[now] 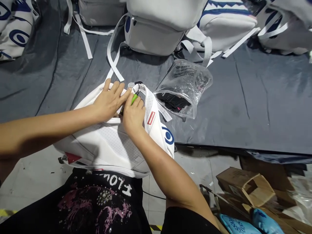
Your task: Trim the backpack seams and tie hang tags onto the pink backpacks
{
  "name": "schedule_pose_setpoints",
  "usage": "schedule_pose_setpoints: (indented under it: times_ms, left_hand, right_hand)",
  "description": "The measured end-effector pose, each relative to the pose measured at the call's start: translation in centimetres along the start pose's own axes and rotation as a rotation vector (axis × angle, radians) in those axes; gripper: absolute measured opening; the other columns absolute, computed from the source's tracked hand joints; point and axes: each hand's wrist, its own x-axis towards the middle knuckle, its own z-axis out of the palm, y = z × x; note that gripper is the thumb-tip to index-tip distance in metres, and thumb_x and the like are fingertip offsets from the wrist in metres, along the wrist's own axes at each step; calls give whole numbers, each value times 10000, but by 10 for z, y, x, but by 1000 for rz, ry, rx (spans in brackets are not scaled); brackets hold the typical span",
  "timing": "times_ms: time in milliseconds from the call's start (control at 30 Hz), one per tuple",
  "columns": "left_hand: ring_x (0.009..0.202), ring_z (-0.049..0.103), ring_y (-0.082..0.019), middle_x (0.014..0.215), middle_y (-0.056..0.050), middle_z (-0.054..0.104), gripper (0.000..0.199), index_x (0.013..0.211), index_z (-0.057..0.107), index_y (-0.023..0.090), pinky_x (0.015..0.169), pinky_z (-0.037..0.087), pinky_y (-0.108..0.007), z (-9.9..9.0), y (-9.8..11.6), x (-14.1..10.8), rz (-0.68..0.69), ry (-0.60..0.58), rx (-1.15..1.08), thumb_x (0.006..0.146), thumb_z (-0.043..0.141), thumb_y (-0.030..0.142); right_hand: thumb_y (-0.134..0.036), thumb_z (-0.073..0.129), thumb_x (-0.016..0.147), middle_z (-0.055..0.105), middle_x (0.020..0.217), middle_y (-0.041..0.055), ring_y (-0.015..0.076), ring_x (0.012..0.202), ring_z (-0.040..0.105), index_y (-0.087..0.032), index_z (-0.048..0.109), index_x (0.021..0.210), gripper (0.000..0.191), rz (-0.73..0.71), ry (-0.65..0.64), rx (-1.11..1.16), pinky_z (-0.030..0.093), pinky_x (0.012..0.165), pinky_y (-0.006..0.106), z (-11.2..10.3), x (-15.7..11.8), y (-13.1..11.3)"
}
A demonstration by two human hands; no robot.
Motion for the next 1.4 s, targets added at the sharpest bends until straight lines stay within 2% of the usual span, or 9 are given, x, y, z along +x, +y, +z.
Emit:
schedule_pose_setpoints:
  times_ms: [133, 233, 333, 433, 567, 667, 767, 1033, 1400]
  left_hand:
    - [1392, 363, -415, 1504, -226, 415, 717, 1557, 308, 107, 1181, 185, -634, 2, 2, 2, -10, -12, 42, 891, 556, 205]
    - [1373, 381, -408, 1483, -234, 432, 741, 1564, 286, 108, 1174, 209, -624, -3, 3, 0, -13, -15, 42, 889, 580, 196]
    - [1378, 366, -407, 1491, -225, 413, 823, 1573, 272, 126, 1188, 179, -614, -6, 3, -3, -9, -7, 8, 848, 655, 196]
    - [1386, 352, -383, 1502, -208, 396, 820, 1579, 258, 135, 1200, 173, -585, -8, 3, -4, -27, -9, 38, 857, 642, 194]
    - [1371, 364, -364, 1481, -203, 415, 777, 1577, 251, 121, 1196, 195, -549, -10, 4, -4, -57, -40, 63, 888, 598, 215]
    - [1365, 372, -360, 1468, -200, 425, 744, 1569, 264, 120, 1191, 200, -539, -13, 5, -4, -71, -40, 31, 897, 570, 204]
    - [1366, 375, -353, 1467, -188, 432, 722, 1567, 266, 133, 1189, 209, -534, -17, 5, -4, -84, -47, 24, 905, 548, 193]
    - [1374, 365, -372, 1462, -163, 449, 733, 1563, 282, 198, 1174, 214, -560, -20, 2, -2, -85, -57, -37, 906, 593, 300]
    - [1330, 389, -369, 1384, -162, 476, 725, 1540, 283, 150, 1160, 219, -539, -18, -10, 1, -8, -74, -83, 894, 584, 279]
  right_hand:
    - [-173, 517, 922, 586, 1246, 343, 396, 1082, 590, 31, 404, 1468, 594, 1, -17, 9, 506, 837, 516, -2, 1, 6]
    - [-230, 534, 927, 598, 1293, 315, 384, 1139, 591, 3, 452, 1439, 569, -104, 29, 102, 510, 896, 503, -7, -11, 21]
    - [-352, 503, 958, 711, 1127, 209, 301, 992, 661, -81, 572, 1325, 461, -200, 119, 338, 537, 857, 432, -21, -32, 40]
    - [-365, 523, 943, 751, 988, 102, 216, 821, 679, -175, 667, 1124, 300, -148, 126, 627, 537, 774, 354, -38, -42, 52]
    - [-337, 617, 868, 734, 822, 21, 138, 639, 610, -180, 712, 1002, 228, -38, -223, 884, 469, 624, 268, -55, -18, 56]
    - [-311, 637, 852, 724, 769, 10, 122, 611, 570, -172, 750, 981, 221, -167, -525, 861, 420, 602, 256, -62, 6, 56]
    - [-254, 612, 867, 732, 795, 31, 135, 657, 597, -170, 759, 980, 204, -313, -624, 745, 430, 642, 267, -68, 15, 56]
    - [-185, 589, 907, 751, 920, 118, 254, 898, 682, -146, 741, 1034, 202, -506, -468, 418, 512, 829, 390, -73, -4, 51]
    - [-135, 583, 887, 761, 960, 91, 216, 886, 692, -145, 710, 1110, 257, -592, -445, 550, 509, 836, 346, -67, 6, 53]
